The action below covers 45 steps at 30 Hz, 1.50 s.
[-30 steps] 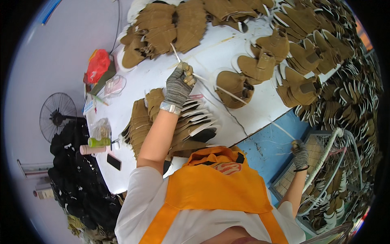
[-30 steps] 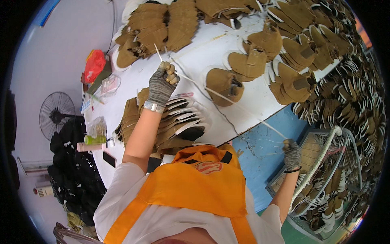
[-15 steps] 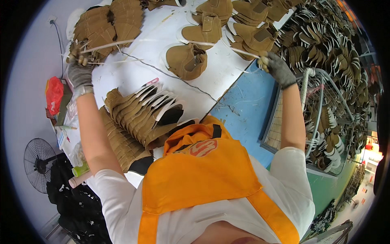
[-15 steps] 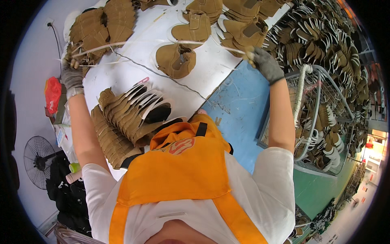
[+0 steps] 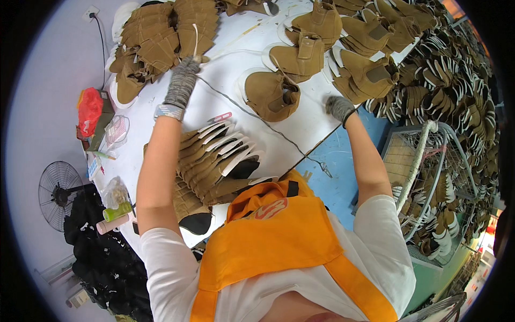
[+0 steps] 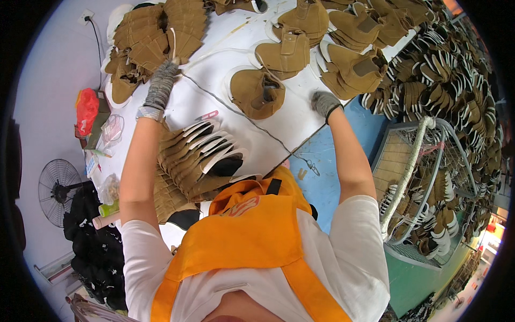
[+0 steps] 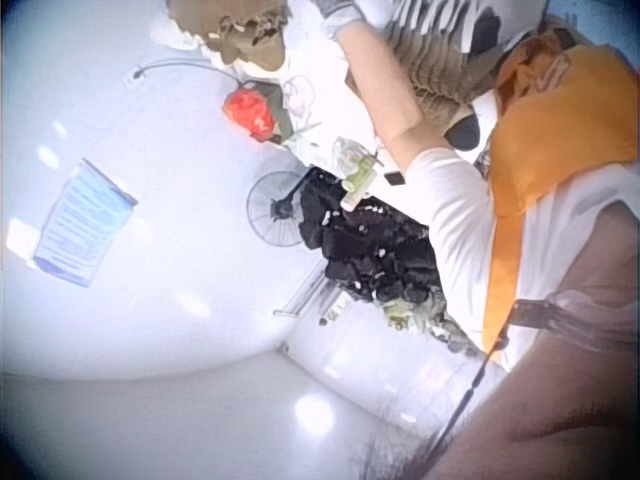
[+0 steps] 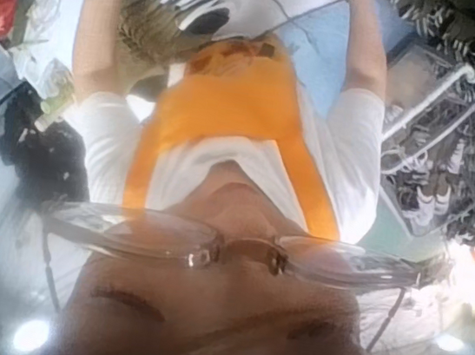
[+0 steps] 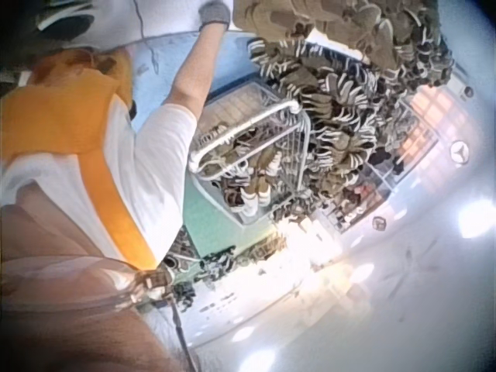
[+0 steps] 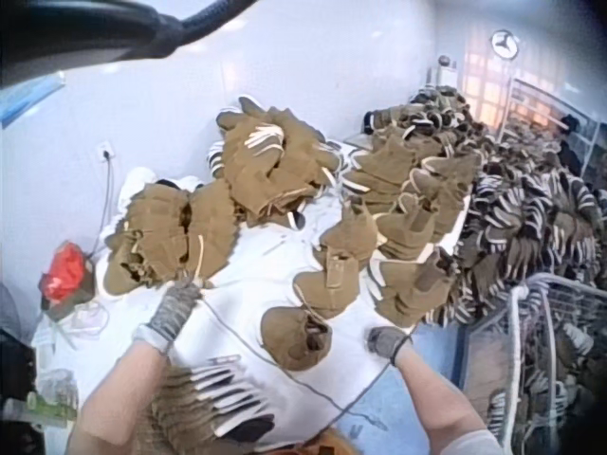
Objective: The person organizes shoe components on a table, trims excess threads from a stack of shoe uppers using a pair of snips, and stacks the completed components together.
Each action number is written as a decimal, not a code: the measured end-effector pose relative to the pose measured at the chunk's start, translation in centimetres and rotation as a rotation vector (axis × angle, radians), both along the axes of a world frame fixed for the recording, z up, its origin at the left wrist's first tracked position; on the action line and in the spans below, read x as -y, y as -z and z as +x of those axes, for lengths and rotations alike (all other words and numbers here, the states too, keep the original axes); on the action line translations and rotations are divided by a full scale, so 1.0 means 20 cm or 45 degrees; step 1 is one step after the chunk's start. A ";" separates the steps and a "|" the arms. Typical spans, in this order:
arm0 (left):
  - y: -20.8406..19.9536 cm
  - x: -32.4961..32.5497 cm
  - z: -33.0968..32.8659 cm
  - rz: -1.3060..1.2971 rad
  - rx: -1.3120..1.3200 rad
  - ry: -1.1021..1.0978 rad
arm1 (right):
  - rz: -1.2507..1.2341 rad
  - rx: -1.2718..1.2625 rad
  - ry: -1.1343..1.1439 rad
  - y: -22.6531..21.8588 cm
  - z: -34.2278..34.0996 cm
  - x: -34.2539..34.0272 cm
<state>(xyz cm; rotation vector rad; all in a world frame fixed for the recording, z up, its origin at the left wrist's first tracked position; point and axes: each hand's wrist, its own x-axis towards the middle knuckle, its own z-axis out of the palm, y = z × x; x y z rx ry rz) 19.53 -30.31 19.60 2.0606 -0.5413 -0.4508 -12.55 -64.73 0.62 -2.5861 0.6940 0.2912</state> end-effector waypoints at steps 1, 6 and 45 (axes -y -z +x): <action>0.02 0.04 -0.03 -0.301 -0.462 -0.050 | -0.025 -0.127 -0.113 0.01 0.00 -0.02; -0.03 0.29 -0.26 -1.134 -1.187 0.093 | -0.315 0.308 0.091 0.06 -0.06 -0.07; 0.15 -0.46 -1.46 -0.189 0.058 0.869 | -0.318 -0.122 0.205 0.31 0.46 0.39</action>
